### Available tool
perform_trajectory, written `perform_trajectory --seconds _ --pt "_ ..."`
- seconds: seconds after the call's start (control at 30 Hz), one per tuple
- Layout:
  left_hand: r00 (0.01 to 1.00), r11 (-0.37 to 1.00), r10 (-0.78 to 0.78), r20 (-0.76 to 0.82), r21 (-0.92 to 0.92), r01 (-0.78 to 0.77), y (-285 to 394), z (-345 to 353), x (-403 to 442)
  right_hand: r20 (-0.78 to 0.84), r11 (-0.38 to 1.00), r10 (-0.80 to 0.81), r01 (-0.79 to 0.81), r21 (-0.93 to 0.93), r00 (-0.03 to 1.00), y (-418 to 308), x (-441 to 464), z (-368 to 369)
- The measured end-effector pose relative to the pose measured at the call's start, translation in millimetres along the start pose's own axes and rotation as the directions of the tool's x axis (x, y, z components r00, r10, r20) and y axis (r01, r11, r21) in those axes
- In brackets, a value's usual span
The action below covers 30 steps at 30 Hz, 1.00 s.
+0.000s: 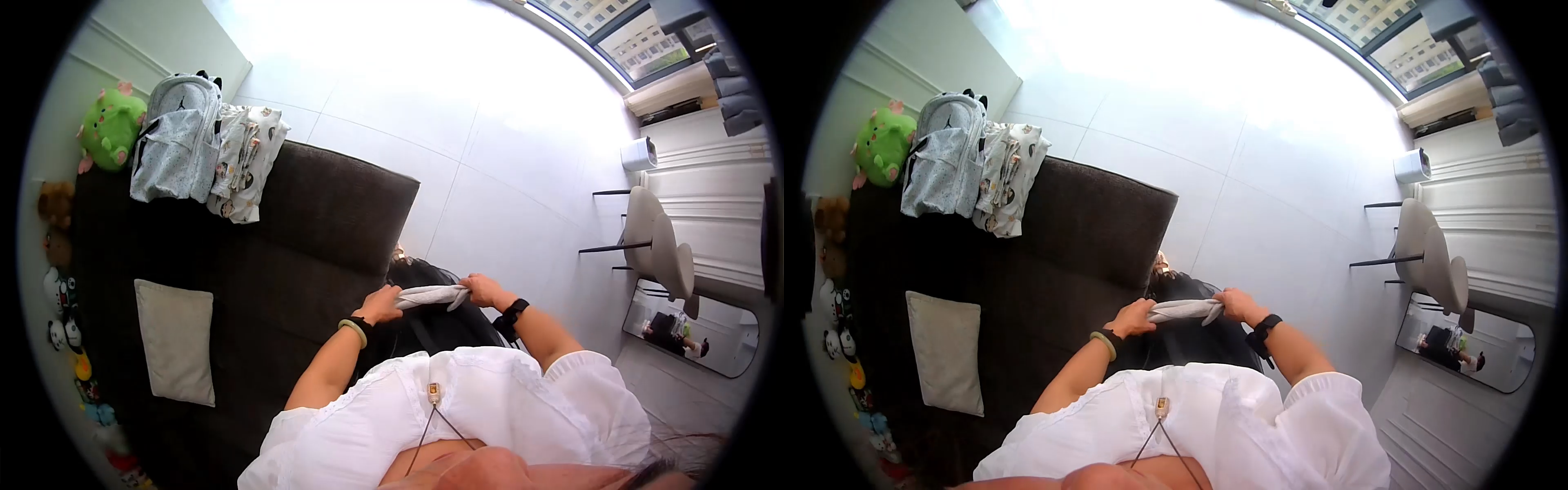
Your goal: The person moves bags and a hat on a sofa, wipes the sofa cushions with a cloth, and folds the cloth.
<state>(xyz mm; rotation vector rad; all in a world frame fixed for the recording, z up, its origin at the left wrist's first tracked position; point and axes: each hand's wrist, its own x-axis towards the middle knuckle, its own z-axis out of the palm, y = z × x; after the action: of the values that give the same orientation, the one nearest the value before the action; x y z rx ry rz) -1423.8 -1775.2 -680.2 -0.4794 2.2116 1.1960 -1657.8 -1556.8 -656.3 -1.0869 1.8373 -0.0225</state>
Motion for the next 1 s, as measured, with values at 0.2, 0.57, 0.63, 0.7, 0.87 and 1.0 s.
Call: perform_trajectory --seconds 0.2,0.57,0.63,0.7,0.87,1.0 --pt "0.990 0.972 0.131 -0.057 0.202 -0.117 47 13 -46 -0.147 0.992 0.064 -0.047 0.115 0.987 -16 -88 18" --pt "0.923 0.918 0.339 -0.182 0.280 -0.282 158 -30 -53 -0.520 0.966 0.144 -0.004 0.260 0.842 14 -171 -32" --pt "0.916 0.918 0.346 -0.202 0.273 -0.286 177 -32 -46 -0.535 0.970 0.109 0.027 0.241 0.838 33 -184 -42" --pt "0.916 0.919 0.346 -0.205 0.272 -0.286 197 -36 -35 -0.577 0.968 0.107 0.048 0.246 0.810 52 -198 -51" --pt "0.919 0.895 0.356 -0.170 0.346 -0.283 259 -38 -9 -0.746 0.970 0.162 0.034 0.240 0.646 87 -241 -60" --pt "0.669 0.703 0.688 -0.281 0.489 -0.517 291 -44 18 -0.772 0.961 0.228 -0.010 0.276 0.593 108 -268 -69"
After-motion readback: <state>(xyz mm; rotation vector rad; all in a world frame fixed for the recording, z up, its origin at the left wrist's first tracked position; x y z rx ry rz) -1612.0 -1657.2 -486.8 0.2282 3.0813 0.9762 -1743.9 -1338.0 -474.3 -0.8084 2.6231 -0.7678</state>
